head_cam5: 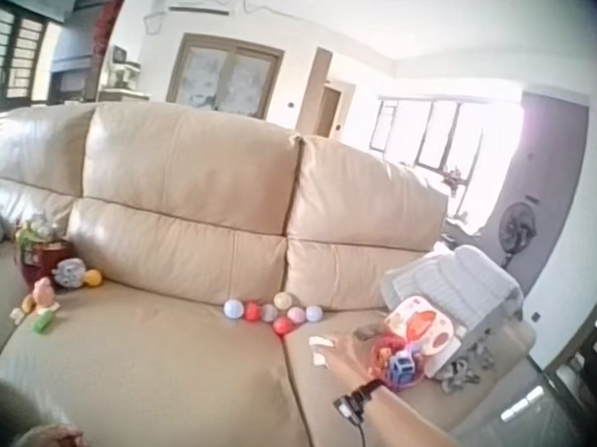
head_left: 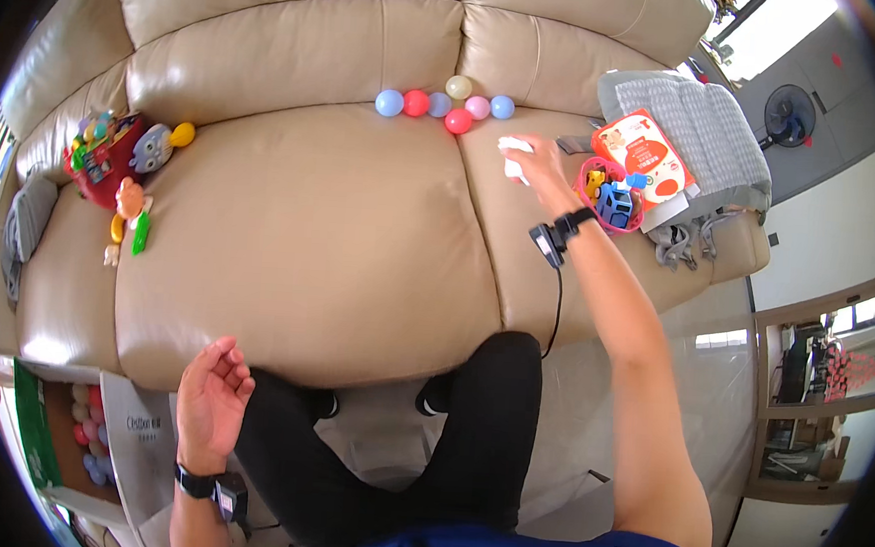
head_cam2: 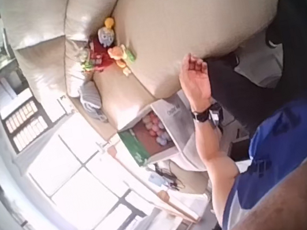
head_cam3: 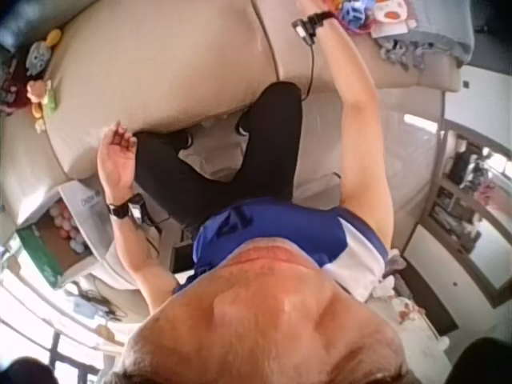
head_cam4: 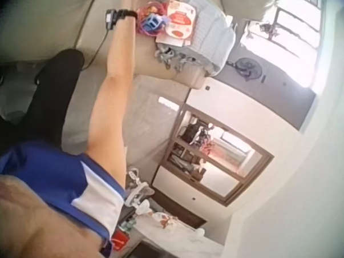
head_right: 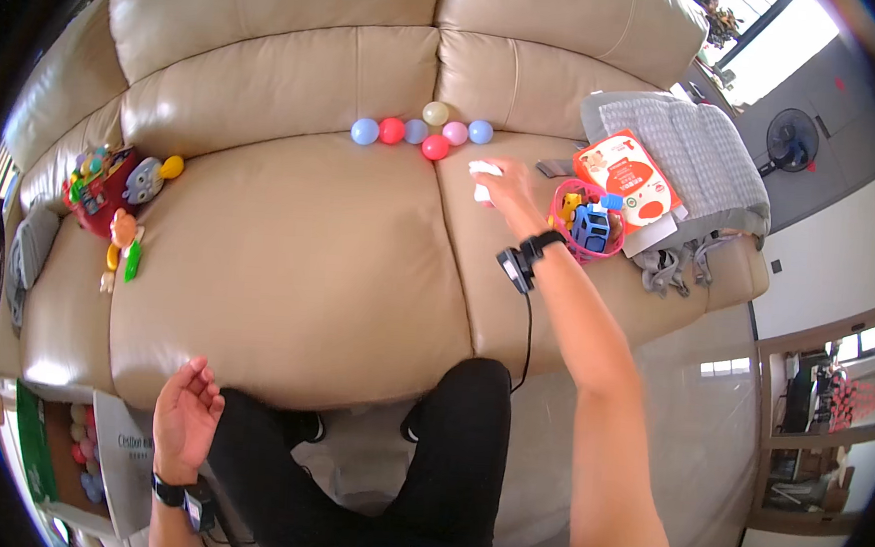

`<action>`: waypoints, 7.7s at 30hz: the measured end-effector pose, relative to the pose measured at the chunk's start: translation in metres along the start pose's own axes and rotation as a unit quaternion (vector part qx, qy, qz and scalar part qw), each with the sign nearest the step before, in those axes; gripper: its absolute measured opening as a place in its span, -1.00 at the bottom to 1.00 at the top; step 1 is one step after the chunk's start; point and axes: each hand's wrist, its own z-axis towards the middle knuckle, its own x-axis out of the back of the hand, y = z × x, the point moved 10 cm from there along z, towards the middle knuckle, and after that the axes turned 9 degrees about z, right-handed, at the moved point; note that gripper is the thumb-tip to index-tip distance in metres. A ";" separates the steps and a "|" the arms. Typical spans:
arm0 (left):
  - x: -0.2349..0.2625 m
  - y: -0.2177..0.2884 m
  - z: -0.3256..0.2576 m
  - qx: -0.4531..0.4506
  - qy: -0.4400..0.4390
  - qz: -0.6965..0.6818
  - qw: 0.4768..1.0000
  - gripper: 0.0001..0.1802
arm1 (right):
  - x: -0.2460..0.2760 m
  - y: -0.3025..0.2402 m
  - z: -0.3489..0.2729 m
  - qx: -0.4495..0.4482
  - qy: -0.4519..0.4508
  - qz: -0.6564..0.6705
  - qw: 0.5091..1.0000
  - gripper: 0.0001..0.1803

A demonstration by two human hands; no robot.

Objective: Wipe plastic balls with a tissue and place them in a box or bowl.

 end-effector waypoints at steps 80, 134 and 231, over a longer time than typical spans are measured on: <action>-0.094 -0.096 -0.160 -0.109 -0.298 0.015 0.948 -0.59 | -0.149 -0.154 -0.489 0.398 -0.190 0.123 0.889 -0.64; -0.101 -0.101 -0.149 -0.138 -0.291 0.122 0.939 -0.58 | -0.167 -0.074 -0.463 -0.097 -0.167 0.486 0.852 -0.48; -0.083 -0.119 -0.159 0.066 -0.398 0.000 0.915 -0.51 | -0.189 -0.082 -0.454 -0.050 -0.242 0.345 0.905 -0.56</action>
